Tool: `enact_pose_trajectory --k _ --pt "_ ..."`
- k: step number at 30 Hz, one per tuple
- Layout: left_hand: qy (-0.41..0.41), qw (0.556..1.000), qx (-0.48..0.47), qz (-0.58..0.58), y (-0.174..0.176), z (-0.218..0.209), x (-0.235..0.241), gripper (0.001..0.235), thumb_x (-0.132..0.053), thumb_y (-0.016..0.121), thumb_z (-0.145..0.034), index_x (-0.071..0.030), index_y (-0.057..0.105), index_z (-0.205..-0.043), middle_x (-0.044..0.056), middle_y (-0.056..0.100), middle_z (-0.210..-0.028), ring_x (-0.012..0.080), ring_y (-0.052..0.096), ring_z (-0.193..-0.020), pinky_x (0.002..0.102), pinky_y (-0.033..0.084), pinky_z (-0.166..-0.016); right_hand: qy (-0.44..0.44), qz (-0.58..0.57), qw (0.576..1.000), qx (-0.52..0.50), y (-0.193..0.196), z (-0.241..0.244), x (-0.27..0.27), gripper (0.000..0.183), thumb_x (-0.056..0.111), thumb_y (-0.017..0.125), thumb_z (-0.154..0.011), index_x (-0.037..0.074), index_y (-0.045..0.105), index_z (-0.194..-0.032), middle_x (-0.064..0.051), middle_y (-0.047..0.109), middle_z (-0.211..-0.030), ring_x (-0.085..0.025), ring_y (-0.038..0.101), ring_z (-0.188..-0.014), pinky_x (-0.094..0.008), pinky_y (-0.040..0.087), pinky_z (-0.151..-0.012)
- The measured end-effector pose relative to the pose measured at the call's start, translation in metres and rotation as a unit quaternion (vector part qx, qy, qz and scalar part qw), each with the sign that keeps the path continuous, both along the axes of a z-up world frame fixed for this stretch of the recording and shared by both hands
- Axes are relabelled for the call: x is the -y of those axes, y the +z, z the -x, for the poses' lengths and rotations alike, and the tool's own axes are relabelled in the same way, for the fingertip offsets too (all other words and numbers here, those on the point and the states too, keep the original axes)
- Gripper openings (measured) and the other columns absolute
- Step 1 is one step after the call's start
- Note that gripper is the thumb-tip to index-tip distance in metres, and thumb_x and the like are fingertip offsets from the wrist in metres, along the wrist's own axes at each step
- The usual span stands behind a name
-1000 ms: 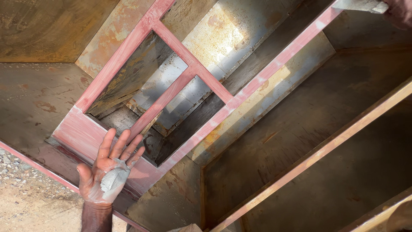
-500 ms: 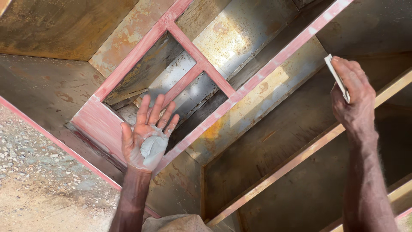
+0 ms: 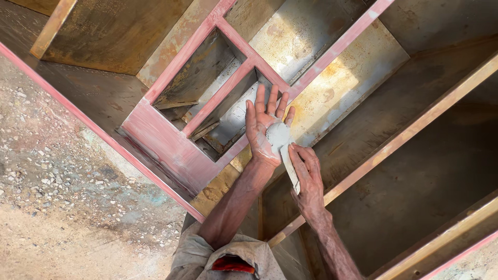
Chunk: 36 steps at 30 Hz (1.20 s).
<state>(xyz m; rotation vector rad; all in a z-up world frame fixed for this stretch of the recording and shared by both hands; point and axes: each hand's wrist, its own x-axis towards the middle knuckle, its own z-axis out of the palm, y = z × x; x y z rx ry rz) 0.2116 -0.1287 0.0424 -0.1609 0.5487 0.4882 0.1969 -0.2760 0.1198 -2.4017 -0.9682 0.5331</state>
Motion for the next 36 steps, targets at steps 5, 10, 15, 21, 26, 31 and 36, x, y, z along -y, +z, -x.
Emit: enact_pose_trajectory --k 5,10,15,21,26,31,36 --pt "-0.044 0.993 0.08 -0.075 0.002 0.013 -0.016 0.08 -0.065 0.052 -0.102 -0.023 0.029 -0.166 0.006 0.032 -0.171 0.0273 0.031 -0.158 0.048 0.025 -0.129 -0.016 -0.025 0.999 -0.014 0.023 -0.031 0.035 0.074 -0.018 0.054 -0.074 0.003 0.056 -0.146 -0.017 0.058 -0.146 -0.039 0.054 -0.139 -0.046 0.043 -0.12" --pt "-0.126 0.988 0.019 0.082 0.003 0.017 -0.01 0.08 -0.066 0.05 -0.096 -0.024 0.028 -0.161 0.01 0.033 -0.165 0.0339 0.03 -0.152 0.059 0.026 -0.122 0.108 -0.095 0.985 0.098 0.029 -0.03 0.035 0.06 -0.004 0.073 -0.087 0.003 0.057 -0.144 -0.013 0.057 -0.144 -0.034 0.057 -0.133 -0.044 0.046 -0.116" --pt "-0.125 0.974 0.165 0.093 -0.001 0.017 -0.033 0.082 -0.07 0.047 -0.101 -0.022 0.028 -0.165 0.014 0.028 -0.169 0.039 0.028 -0.155 0.061 0.025 -0.125 0.224 -0.017 0.974 -0.001 0.019 -0.022 0.041 0.063 0.002 0.078 -0.078 0.005 0.062 -0.139 -0.014 0.059 -0.142 -0.036 0.057 -0.131 -0.045 0.049 -0.11" --pt "-0.097 0.982 0.159 -0.01 -0.017 0.056 -0.077 0.078 -0.068 0.046 -0.104 -0.024 0.03 -0.167 0.011 0.025 -0.176 0.0337 0.027 -0.162 0.054 0.024 -0.134 0.14 0.075 0.981 0.112 -0.01 -0.121 0.019 0.077 -0.015 0.071 -0.075 0.009 0.063 -0.147 -0.006 0.064 -0.146 -0.033 0.053 -0.135 -0.048 0.041 -0.118" --pt "-0.11 0.99 0.081 -0.041 -0.024 0.099 -0.079 0.08 -0.065 0.048 -0.104 -0.021 0.026 -0.167 0.013 0.025 -0.175 0.0341 0.027 -0.161 0.053 0.024 -0.133 0.232 0.175 0.947 0.139 -0.047 -0.156 -0.033 0.093 -0.006 0.08 -0.055 0.014 0.066 -0.144 -0.001 0.063 -0.148 -0.028 0.052 -0.133 -0.047 0.038 -0.119" --pt "-0.123 0.99 0.027 -0.059 -0.031 0.127 -0.081 0.087 -0.066 0.053 -0.101 -0.019 0.023 -0.168 0.014 0.023 -0.175 0.0355 0.026 -0.16 0.051 0.023 -0.131 0.256 0.194 0.94 0.117 -0.048 -0.165 -0.045 0.092 -0.004 0.083 -0.058 0.015 0.065 -0.147 0.0 0.061 -0.152 -0.027 0.051 -0.135 -0.045 0.037 -0.119" --pt "-0.13 0.988 0.032 -0.073 -0.035 0.131 -0.088 0.088 -0.064 0.057 -0.1 -0.018 0.023 -0.167 0.014 0.023 -0.174 0.036 0.026 -0.161 0.051 0.022 -0.132 0.282 0.227 0.923 0.131 -0.053 -0.172 -0.049 0.091 -0.002 0.082 -0.058 0.017 0.065 -0.146 0.0 0.061 -0.152 -0.028 0.049 -0.14 -0.045 0.036 -0.118"
